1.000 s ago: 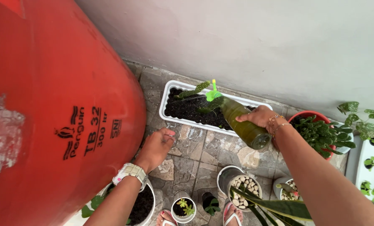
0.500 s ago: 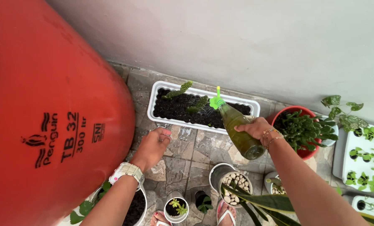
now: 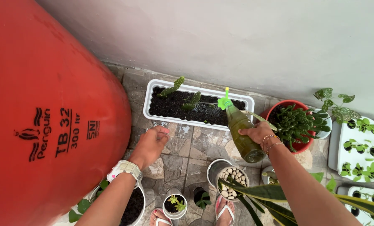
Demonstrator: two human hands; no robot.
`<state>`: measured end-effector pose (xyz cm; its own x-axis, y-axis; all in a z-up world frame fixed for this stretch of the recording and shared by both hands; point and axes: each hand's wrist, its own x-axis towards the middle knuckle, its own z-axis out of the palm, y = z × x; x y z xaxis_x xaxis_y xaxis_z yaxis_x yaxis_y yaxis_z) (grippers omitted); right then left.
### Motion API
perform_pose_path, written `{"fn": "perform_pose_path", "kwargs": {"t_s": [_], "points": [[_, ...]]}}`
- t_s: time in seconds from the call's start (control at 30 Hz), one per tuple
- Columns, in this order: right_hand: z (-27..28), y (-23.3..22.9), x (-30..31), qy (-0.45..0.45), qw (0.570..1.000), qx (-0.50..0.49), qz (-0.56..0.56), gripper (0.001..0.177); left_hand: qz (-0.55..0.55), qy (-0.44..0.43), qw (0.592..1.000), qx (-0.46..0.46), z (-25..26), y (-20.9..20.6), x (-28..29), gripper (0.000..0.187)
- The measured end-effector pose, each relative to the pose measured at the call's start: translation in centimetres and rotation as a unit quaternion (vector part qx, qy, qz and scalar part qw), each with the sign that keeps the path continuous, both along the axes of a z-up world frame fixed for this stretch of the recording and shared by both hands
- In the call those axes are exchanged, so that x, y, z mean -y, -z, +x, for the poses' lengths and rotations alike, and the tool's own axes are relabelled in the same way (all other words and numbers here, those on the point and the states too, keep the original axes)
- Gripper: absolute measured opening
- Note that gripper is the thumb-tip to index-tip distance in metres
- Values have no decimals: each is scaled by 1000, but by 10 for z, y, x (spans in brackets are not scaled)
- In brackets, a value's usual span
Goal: Watering various potted plants on a balcony using a refillable bottle and a ladle.
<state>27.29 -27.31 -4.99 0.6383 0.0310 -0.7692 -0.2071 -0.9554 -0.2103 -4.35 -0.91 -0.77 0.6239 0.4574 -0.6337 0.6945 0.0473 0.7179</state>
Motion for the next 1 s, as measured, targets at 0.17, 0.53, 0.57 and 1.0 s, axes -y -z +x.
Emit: {"fn": "perform_pose_path", "kwargs": {"t_s": [0.17,0.53,0.57,1.0], "points": [[-2,8,15,-48,998,22,-35,75,9,6,1000,-12,-3,-8,2,29],[-66,-45,-31,-36,997,-26,-59,91,8,22,1000,-8,-4,-16,9,31],[-69,-46,-32,-41,997,-33,-59,90,5,23,1000,-20,-3,-22,10,31],[-71,-28,-1,-59,997,36,-39,88,3,32,999,-34,1,-25,23,32]]}}
